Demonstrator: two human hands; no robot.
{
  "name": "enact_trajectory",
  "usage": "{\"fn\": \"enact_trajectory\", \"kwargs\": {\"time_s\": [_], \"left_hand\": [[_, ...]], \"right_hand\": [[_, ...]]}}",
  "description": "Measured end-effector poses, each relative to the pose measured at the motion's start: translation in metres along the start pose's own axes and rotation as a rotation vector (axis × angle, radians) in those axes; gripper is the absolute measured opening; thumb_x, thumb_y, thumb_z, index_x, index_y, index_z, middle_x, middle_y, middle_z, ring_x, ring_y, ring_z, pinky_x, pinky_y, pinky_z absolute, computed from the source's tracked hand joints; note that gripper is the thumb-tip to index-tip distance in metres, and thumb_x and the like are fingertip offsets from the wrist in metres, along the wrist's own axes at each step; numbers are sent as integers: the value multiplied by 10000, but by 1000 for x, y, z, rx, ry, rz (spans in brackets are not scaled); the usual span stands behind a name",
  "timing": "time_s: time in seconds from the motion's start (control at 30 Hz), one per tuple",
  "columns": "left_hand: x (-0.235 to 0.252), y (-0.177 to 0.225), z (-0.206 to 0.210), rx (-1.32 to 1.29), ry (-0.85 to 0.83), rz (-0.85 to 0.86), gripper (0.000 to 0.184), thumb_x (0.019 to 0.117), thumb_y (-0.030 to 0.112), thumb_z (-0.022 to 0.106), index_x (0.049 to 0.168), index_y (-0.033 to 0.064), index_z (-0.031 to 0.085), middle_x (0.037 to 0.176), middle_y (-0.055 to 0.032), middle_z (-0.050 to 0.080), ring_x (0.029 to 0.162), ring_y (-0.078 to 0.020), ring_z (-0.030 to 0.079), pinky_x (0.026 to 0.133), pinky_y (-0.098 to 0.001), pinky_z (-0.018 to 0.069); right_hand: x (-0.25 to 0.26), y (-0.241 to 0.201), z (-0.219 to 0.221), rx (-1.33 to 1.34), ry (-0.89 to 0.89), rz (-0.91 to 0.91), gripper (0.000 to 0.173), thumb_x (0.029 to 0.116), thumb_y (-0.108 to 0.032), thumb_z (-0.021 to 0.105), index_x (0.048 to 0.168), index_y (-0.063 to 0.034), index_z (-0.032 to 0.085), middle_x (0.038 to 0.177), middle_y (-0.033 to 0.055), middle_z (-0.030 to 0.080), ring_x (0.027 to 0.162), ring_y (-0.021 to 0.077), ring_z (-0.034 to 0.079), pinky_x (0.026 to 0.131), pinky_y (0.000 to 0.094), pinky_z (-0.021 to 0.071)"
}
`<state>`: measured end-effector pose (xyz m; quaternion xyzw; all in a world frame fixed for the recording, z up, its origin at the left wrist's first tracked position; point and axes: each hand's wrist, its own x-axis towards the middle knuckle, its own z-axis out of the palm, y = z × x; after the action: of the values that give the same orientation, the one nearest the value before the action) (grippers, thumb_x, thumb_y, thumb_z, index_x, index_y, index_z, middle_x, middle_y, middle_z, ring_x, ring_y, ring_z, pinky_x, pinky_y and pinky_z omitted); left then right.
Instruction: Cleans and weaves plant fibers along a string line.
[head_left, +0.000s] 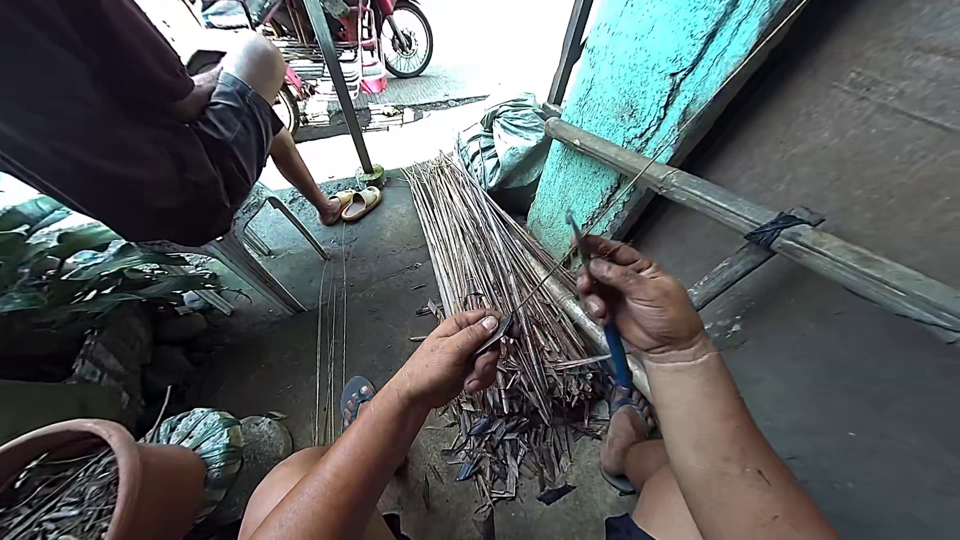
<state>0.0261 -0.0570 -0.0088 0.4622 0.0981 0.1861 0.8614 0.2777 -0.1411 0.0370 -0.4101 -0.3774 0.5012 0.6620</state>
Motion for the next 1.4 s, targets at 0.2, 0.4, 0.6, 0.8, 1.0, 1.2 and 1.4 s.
{"fn": "enact_trajectory", "kwargs": {"time_s": [0.2, 0.4, 0.6, 0.8, 1.0, 1.2, 1.4], "left_hand": [[3, -1, 0, 21, -76, -73, 374, 1103, 271, 310, 1161, 74, 622, 584, 47, 494, 446, -37, 473, 444, -181, 422], [6, -3, 3, 643, 132, 171, 348, 1007, 247, 626, 1277, 28, 605, 751, 42, 590, 555, -37, 535, 499, -190, 474], [6, -6, 1, 728, 196, 248, 370, 1110, 193, 356, 1171, 8, 670, 683, 37, 586, 548, -59, 573, 532, -230, 533], [2, 0, -8, 569, 126, 188, 367, 1110, 215, 352, 1098, 34, 671, 600, 80, 459, 468, -15, 417, 442, -181, 368], [-1, -1, -10, 630, 122, 195, 350, 1100, 206, 389, 1126, 35, 694, 592, 89, 468, 465, 2, 407, 434, -170, 351], [3, -7, -10, 1017, 264, 324, 283, 1074, 184, 454, 1066, 56, 706, 697, 82, 536, 566, 30, 450, 533, -157, 391], [0, -11, -12, 1153, 241, 380, 288, 1075, 191, 467, 1129, 50, 712, 749, 38, 595, 615, 9, 499, 583, -173, 438]], "right_hand": [[1, 19, 11, 52, -110, 110, 349, 1034, -63, 490, 1362, -61, 611, 826, 116, 705, 544, 105, 631, 501, 225, 555], [2, 19, 17, -6, 59, 80, 298, 1055, -35, 459, 1314, -41, 606, 820, 142, 707, 527, 111, 626, 486, 218, 546], [-1, 25, 21, -77, -68, 209, 350, 1039, -46, 505, 1380, -45, 583, 838, 121, 713, 553, 117, 641, 499, 233, 555], [-6, 29, 20, -37, -205, 278, 284, 1012, -57, 554, 1276, -6, 644, 828, 94, 723, 557, 107, 648, 495, 230, 557], [-2, 14, 11, -11, -24, 181, 322, 1048, -52, 479, 1338, -33, 619, 816, 116, 715, 533, 101, 629, 482, 215, 543], [-9, 31, 28, -87, -62, 278, 268, 1030, -47, 525, 1273, 13, 623, 822, 93, 718, 551, 107, 640, 490, 228, 546], [3, 0, -3, -28, 194, 110, 304, 1089, -81, 417, 1334, -47, 592, 790, 106, 686, 511, 96, 605, 461, 209, 527]]}}
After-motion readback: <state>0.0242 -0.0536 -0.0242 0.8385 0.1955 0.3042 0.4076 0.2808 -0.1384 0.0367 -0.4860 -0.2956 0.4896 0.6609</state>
